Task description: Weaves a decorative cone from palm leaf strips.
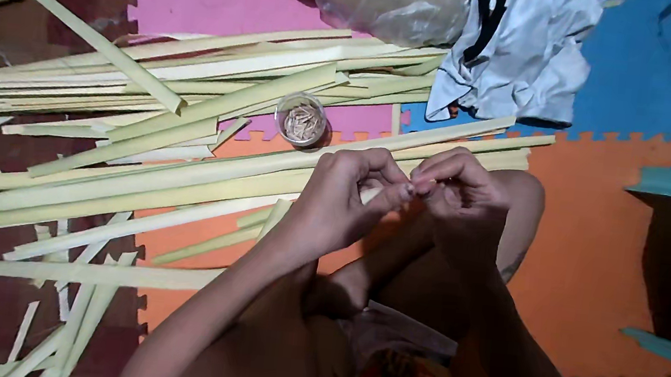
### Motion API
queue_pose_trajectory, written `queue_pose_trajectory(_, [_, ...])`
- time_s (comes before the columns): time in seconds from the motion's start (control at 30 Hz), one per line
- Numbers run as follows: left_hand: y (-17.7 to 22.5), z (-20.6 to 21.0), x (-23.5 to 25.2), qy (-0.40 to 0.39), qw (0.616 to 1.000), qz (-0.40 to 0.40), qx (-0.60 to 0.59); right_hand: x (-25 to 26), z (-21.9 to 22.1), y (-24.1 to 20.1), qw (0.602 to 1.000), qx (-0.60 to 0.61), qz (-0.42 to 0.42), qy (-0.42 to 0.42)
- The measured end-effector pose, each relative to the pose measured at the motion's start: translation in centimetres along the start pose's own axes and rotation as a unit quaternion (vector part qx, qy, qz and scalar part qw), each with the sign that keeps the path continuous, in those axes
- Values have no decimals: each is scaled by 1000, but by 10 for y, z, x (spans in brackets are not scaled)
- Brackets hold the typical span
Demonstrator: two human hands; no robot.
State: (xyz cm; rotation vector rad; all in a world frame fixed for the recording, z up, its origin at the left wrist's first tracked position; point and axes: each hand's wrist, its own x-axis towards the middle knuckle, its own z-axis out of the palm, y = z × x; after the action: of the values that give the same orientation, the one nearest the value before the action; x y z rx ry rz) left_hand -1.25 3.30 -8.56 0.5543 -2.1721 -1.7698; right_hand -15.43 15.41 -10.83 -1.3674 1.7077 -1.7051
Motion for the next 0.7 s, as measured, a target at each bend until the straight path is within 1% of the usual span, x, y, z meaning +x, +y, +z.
queue_pose_trajectory(0.07, [13,1,-2,8,995,17,95,-1,1,1,1000,7,6,13])
queue_pose_trajectory(0.1, [22,4,-3,18,988,30,151,-2,2,1,999,28,22,16])
queue_pose_trajectory(0.13, [24,7,-4,35,975,61,212,-3,4,2,997,51,46,19])
queue_pose_trajectory(0.17, [19,13,-4,61,953,105,276,-5,5,3,994,69,80,21])
queue_pose_trajectory(0.23, [3,23,-1,114,891,191,395,-6,5,0,980,88,175,16])
queue_pose_trajectory(0.27, [-3,27,1,126,865,213,436,-5,5,-2,975,88,204,20])
queue_pose_trajectory(0.3, [-7,28,0,127,858,216,448,-4,5,-3,973,84,213,23])
queue_pose_trajectory(0.33, [-9,27,0,120,873,203,427,-4,5,-3,975,74,205,28])
queue_pose_trajectory(0.37, [-8,24,-1,108,907,172,370,-4,5,-3,980,60,189,32])
queue_pose_trajectory(0.4, [-5,19,1,96,938,131,305,-4,4,-3,983,43,172,37])
queue_pose_trajectory(0.43, [0,14,3,84,961,80,251,-3,4,-4,986,36,158,43])
queue_pose_trajectory(0.5, [12,6,6,39,981,-48,184,-4,8,-6,985,64,153,51])
queue_pose_trajectory(0.53, [19,3,7,15,984,-96,149,-6,11,-7,978,105,175,46])
queue_pose_trajectory(0.57, [10,3,7,21,989,-86,122,-8,14,-6,965,154,207,37])
queue_pose_trajectory(0.6, [0,4,6,33,995,-59,73,-11,17,-6,950,201,236,37])
queue_pose_trajectory(0.63, [-7,5,5,40,998,-44,17,-12,20,-7,938,228,254,55])
queue_pose_trajectory(0.67, [-8,5,4,37,998,-48,-33,-13,24,-7,935,228,255,89])
queue_pose_trajectory(0.7, [0,4,3,30,994,-75,-74,-14,27,-6,943,200,234,129])
